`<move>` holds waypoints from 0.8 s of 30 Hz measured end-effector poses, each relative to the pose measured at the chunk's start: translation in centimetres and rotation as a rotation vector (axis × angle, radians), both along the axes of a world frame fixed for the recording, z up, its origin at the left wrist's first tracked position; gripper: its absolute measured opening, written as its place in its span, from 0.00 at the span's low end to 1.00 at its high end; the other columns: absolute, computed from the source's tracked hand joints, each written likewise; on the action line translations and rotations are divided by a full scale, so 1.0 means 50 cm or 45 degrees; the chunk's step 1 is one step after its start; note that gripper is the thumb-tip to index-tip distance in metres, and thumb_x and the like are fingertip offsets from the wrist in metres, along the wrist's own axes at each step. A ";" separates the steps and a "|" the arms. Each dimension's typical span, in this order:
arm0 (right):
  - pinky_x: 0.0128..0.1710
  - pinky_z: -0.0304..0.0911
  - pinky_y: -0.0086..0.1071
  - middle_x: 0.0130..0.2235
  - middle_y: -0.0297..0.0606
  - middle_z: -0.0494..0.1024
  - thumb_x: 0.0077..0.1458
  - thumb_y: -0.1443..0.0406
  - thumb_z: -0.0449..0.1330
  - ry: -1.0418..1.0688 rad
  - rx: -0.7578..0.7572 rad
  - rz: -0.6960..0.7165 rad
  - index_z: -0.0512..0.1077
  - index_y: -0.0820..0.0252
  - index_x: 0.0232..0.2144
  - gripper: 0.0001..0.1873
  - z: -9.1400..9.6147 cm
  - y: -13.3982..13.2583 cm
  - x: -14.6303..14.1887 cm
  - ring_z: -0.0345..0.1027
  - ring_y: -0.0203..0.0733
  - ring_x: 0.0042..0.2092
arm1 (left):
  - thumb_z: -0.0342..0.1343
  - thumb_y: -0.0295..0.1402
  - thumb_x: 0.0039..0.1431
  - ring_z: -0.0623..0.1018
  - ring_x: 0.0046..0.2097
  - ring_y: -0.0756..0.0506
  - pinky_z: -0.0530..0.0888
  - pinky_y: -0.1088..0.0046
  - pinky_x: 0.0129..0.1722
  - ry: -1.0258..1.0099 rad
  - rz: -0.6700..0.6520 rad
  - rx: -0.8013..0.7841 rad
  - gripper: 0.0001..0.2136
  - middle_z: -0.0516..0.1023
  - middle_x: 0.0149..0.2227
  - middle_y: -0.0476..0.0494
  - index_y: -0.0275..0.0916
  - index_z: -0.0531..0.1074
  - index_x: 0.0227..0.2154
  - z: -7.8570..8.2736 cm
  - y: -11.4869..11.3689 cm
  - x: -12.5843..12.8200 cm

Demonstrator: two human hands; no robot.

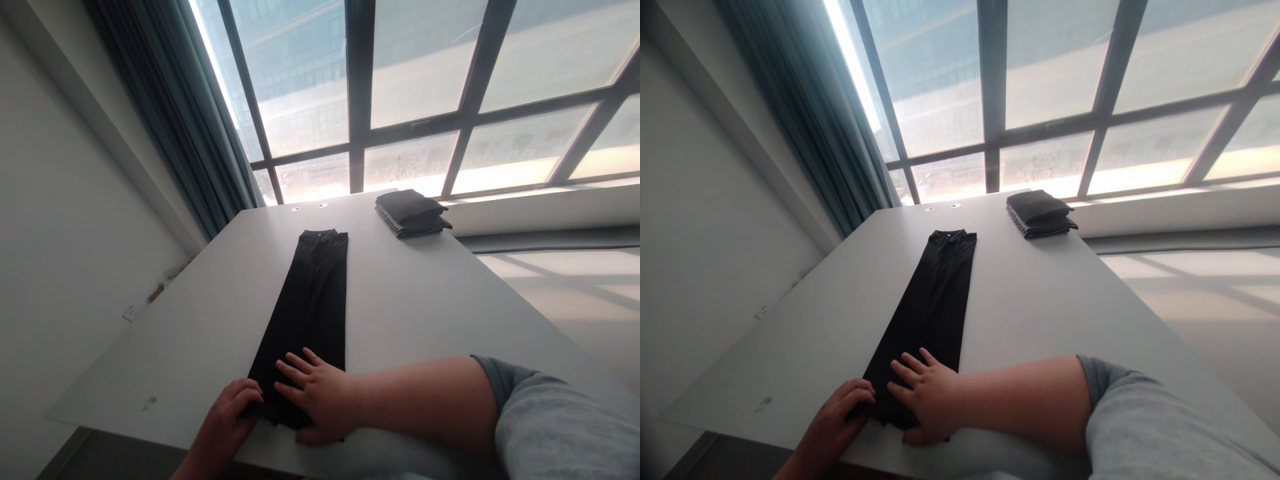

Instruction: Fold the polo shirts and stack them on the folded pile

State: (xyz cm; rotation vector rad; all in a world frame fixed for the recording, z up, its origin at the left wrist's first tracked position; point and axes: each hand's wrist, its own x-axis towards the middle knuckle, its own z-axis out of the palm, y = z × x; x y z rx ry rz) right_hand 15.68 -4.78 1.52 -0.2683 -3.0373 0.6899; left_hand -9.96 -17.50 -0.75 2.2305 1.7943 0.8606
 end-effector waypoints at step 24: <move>0.72 0.26 0.68 0.73 0.44 0.55 0.57 0.60 0.65 0.087 -0.001 -0.473 0.66 0.49 0.70 0.39 -0.046 -0.018 0.116 0.45 0.61 0.74 | 0.53 0.37 0.70 0.65 0.71 0.38 0.66 0.49 0.70 -0.195 -0.186 -0.308 0.11 0.75 0.64 0.41 0.44 0.81 0.44 -0.003 0.098 -0.082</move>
